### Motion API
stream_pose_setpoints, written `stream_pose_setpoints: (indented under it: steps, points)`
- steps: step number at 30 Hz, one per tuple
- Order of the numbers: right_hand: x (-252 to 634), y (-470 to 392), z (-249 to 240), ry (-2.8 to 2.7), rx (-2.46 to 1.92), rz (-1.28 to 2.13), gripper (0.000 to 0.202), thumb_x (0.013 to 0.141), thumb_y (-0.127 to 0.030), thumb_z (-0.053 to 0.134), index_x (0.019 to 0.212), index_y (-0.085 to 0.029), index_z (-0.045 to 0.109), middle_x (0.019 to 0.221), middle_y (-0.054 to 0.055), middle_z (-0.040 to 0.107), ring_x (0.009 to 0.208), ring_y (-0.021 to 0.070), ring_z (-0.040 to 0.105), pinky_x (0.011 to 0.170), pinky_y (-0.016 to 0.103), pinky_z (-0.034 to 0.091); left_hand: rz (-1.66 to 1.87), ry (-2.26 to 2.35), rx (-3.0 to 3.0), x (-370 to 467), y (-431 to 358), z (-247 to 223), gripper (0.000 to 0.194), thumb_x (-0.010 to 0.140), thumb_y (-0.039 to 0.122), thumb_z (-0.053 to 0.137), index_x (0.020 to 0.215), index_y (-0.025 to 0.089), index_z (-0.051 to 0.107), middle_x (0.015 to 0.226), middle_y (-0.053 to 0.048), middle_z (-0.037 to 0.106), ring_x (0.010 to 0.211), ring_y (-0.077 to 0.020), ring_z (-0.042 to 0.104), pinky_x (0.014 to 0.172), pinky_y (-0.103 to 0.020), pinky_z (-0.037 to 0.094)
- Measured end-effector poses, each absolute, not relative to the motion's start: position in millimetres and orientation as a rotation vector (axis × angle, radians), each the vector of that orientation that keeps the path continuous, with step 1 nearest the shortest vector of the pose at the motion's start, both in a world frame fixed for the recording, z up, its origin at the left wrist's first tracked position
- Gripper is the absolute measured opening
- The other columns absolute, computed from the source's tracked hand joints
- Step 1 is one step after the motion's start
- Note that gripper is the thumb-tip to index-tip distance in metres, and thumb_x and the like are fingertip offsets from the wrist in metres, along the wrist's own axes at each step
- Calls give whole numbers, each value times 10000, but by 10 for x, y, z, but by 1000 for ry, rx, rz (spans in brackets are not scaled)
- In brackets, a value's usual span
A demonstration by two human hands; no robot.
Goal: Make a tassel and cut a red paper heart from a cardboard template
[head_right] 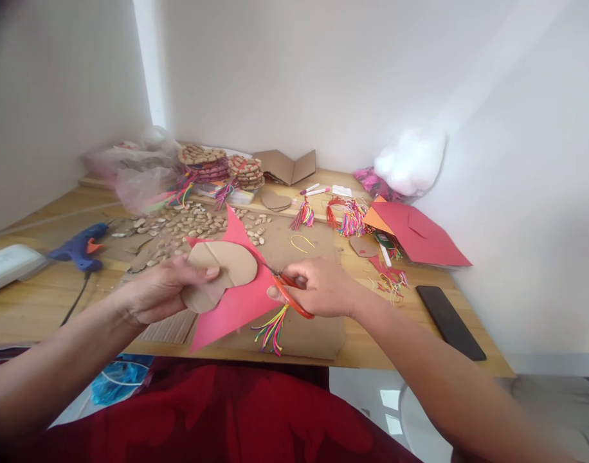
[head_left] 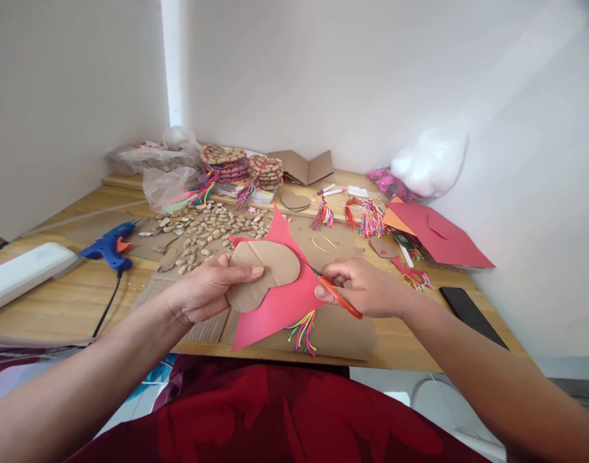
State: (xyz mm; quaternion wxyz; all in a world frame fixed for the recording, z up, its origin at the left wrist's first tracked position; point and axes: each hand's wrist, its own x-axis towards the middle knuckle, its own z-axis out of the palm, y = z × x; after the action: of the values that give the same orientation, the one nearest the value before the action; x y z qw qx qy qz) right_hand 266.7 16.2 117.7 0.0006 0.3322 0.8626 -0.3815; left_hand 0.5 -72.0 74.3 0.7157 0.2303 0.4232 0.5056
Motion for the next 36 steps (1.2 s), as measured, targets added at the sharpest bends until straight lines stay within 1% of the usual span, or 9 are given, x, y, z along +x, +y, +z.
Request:
stream_pose_setpoints:
  steps: [8,15,23,28,32,36]
  points:
    - [2688,170,1184,2526,1066,-1451,433,895,-555,634,690,-198,500,588,-52,471,512,89,360,502,251,247,1128,914,493,17,-739,759,287,673,107,884,948,117,805,979,-128,803,686,-180,746,665,-230,630]
    - [2697,187,1197,2540,1092,-1423,438,858,-576,667,700,-186,548,600,-46,483,535,90,402,503,235,280,1116,906,492,21,-747,768,292,676,111,883,957,110,804,948,-132,805,675,-178,746,652,-226,627]
    - [2714,178,1188,2494,1106,-1517,401,866,-551,670,727,-188,567,581,-47,495,516,93,431,503,235,290,1138,904,493,37,-752,755,327,648,115,905,960,114,807,958,-137,804,725,-184,759,688,-218,629]
    - [2707,159,1199,2534,1123,-1448,397,851,-535,685,707,-190,549,588,-53,480,525,92,410,508,240,285,1152,892,489,52,-767,751,330,651,109,902,966,127,806,960,-123,806,738,-186,761,702,-231,636]
    - [2694,143,1213,2568,1134,-1315,399,815,-534,717,700,-192,545,602,-55,445,554,96,370,526,250,273,1141,889,490,66,-772,725,295,652,122,903,931,128,807,900,-104,808,721,-192,760,686,-239,640]
    - [2684,136,1238,2592,1112,-1275,423,817,-547,704,679,-193,519,609,-56,409,564,98,349,538,257,265,1139,877,496,60,-784,718,283,648,129,908,913,132,808,868,-94,807,707,-187,757,669,-227,634]
